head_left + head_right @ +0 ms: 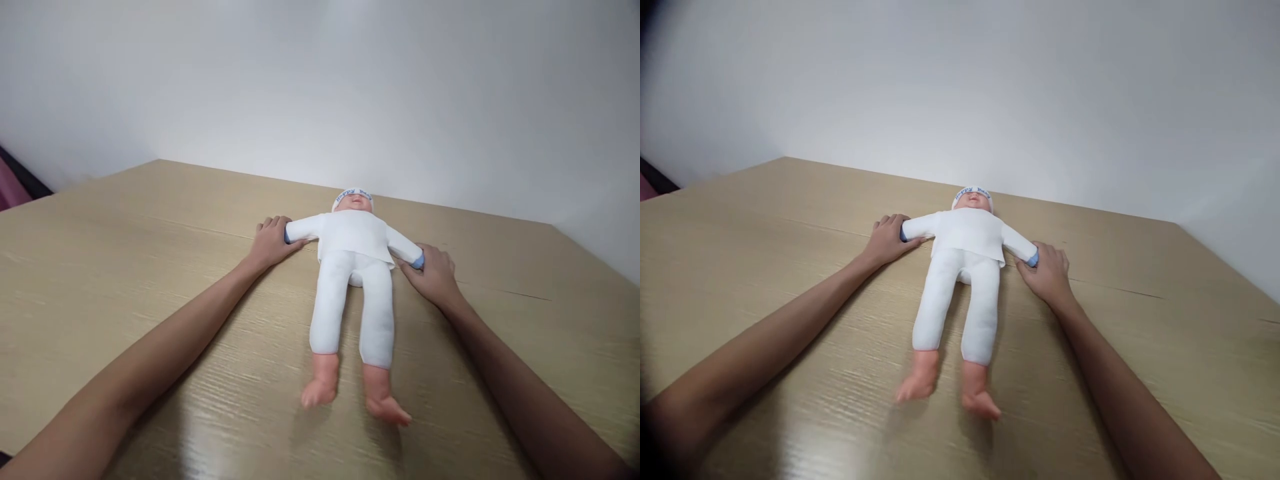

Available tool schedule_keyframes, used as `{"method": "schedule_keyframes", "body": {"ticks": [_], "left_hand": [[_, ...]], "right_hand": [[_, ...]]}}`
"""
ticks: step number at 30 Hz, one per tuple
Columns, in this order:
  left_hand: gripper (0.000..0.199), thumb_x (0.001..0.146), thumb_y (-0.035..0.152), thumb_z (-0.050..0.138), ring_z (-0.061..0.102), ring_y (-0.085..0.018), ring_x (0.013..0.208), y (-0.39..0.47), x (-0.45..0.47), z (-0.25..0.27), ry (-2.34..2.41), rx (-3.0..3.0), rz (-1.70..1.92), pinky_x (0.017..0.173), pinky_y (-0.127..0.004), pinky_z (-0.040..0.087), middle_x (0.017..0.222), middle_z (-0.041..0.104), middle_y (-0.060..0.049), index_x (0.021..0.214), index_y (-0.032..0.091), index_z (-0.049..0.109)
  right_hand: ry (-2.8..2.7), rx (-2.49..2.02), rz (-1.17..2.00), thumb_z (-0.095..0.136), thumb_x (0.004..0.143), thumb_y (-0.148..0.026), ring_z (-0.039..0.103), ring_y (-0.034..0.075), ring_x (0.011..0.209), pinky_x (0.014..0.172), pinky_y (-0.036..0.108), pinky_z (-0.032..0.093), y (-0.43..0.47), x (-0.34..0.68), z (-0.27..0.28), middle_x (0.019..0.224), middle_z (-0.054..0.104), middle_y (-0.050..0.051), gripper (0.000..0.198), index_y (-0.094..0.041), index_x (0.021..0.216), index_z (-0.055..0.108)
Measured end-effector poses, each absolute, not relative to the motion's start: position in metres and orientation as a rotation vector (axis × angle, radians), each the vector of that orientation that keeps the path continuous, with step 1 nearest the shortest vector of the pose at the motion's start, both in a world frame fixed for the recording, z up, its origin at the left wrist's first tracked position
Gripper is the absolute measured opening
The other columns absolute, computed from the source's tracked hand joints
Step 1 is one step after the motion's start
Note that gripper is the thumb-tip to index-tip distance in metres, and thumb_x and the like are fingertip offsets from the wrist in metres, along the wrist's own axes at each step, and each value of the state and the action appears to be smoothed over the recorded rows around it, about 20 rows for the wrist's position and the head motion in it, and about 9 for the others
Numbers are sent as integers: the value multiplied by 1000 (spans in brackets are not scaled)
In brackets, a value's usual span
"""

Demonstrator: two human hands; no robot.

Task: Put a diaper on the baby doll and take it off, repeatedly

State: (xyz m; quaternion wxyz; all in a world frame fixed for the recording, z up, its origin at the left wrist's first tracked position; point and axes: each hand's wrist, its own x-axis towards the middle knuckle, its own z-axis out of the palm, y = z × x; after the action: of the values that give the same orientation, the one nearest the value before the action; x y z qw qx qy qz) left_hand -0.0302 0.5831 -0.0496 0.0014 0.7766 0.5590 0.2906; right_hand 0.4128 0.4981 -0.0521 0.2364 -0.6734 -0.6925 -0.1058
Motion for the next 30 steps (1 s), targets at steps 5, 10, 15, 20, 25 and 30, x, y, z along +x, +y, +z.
{"method": "schedule_keyframes", "body": {"ticks": [5,10,15,20,25,30], "left_hand": [[69,93,75,70,60,-43,128,571,-31,-49,1776,2374,958,112,-57,42,137,72,-19,135,22,60],[74,95,69,68,54,-47,139,554,-37,-52,1921,2238,958,118,-60,40,150,66,-24,147,18,54],[66,102,53,59,46,-48,148,529,-41,-50,1970,2204,971,123,-62,36,158,59,-27,153,11,52],[58,103,36,54,43,-47,150,492,-39,-47,1973,2196,1019,123,-62,36,162,54,-27,156,11,50],[51,106,31,49,47,-43,149,439,-23,-23,1894,2230,1091,122,-61,40,164,55,-21,155,19,54],[47,110,43,49,50,-35,154,310,-11,-4,1570,2261,1458,130,-62,37,165,58,-13,154,29,56]], "right_hand": [[-1866,-1829,-283,65,92,-63,63,41,118,109,55,43,495,413,-53,129,76,20,61,-19,134,67],[-1776,-1822,-279,66,92,-63,60,42,127,111,55,45,483,418,-58,137,72,21,65,-19,140,65],[-1752,-1821,-299,65,92,-54,55,42,135,119,56,43,460,411,-58,145,67,24,67,-15,146,61],[-1738,-1783,-349,61,93,-41,46,43,148,124,59,38,428,395,-58,159,57,27,69,-12,155,51],[-1713,-1733,-359,57,95,-34,46,44,150,126,64,38,389,359,-32,159,56,31,65,-8,155,49],[-1788,-1476,-330,55,104,-39,56,41,149,124,67,42,267,309,-3,160,63,17,56,-28,159,53]]}}
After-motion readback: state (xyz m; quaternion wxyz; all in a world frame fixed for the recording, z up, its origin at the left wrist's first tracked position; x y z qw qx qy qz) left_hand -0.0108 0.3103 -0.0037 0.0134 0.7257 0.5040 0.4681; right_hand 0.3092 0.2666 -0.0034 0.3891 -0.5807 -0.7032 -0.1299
